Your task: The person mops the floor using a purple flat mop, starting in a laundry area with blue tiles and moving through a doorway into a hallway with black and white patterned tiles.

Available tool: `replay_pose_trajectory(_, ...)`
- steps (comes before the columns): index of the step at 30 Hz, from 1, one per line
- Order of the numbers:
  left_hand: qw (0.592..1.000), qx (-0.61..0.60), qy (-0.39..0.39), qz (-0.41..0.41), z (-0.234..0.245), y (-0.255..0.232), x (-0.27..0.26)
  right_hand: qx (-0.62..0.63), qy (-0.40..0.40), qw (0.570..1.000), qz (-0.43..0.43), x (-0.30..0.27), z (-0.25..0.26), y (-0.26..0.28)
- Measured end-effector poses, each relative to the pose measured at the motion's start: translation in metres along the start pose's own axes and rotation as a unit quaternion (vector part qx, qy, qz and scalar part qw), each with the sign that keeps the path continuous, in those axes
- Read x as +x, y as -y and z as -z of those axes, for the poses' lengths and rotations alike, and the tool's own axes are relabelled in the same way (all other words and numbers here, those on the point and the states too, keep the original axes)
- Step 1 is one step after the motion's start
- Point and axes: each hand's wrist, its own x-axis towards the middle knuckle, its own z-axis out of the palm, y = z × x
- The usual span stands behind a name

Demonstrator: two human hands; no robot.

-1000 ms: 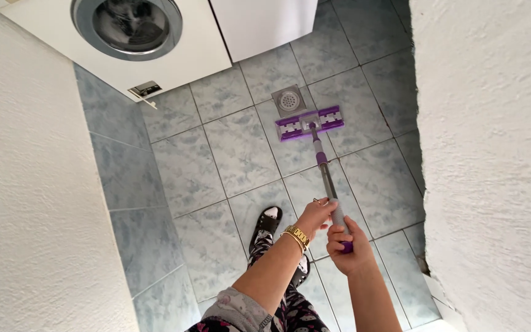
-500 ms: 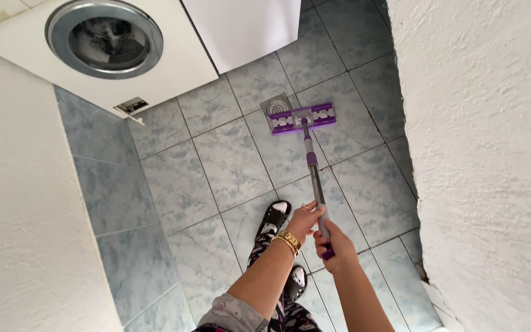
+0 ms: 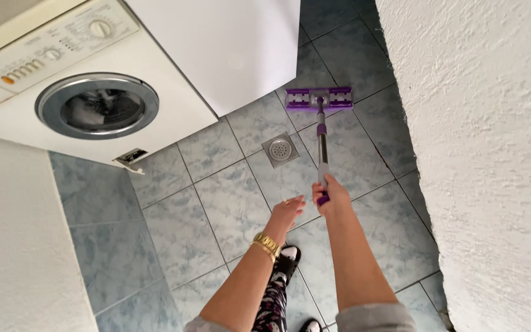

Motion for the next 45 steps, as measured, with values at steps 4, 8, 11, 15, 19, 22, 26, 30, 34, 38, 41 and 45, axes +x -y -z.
replay_pose_trajectory(4,0.999,0.014,-0.026,0.039,0.048,0.013,0.008,0.008,-0.019,1.0,-0.016,0.036,-0.048,0.057)
replay_pose_trajectory(8,0.994,0.031,-0.058,0.084,0.093,0.051,0.018,-0.011,-0.002,1.0,-0.014,0.098,-0.062,0.097)
replay_pose_trajectory(11,0.992,0.036,-0.076,0.098,0.111,0.051,0.007,0.015,0.017,1.0,0.005,0.142,-0.057,0.117)
replay_pose_trajectory(15,0.989,0.028,-0.089,0.114,0.125,0.054,0.008,0.02,0.01,1.0,-0.013,0.106,-0.059,0.138)
replay_pose_trajectory(19,0.978,0.029,-0.098,0.18,0.099,-0.005,-0.003,0.031,-0.026,0.998,-0.045,0.075,-0.052,0.121)
replay_pose_trajectory(22,0.985,0.025,-0.076,0.155,0.075,-0.02,-0.005,0.076,0.004,0.99,-0.121,0.072,-0.02,0.089)
replay_pose_trajectory(26,0.993,0.029,-0.02,0.111,0.037,-0.043,-0.028,0.119,0.0,0.989,-0.092,0.013,0.019,0.033)
replay_pose_trajectory(30,0.996,0.03,0.02,0.08,0.005,-0.036,-0.034,0.155,-0.001,0.987,-0.034,-0.048,0.056,-0.025)
replay_pose_trajectory(34,0.997,0.037,0.027,0.063,-0.022,-0.002,-0.02,0.201,-0.024,0.978,-0.05,-0.117,0.081,-0.079)
replay_pose_trajectory(38,0.997,0.007,0.044,0.063,-0.043,0.003,-0.032,0.21,-0.074,0.975,-0.03,-0.204,0.072,-0.1)
replay_pose_trajectory(41,0.995,0.022,0.047,0.083,-0.051,-0.017,-0.049,0.204,-0.102,0.973,-0.034,-0.218,0.071,-0.097)
replay_pose_trajectory(45,0.997,0.029,0.041,0.058,-0.05,-0.001,-0.017,0.215,-0.061,0.975,-0.008,-0.168,0.07,-0.09)
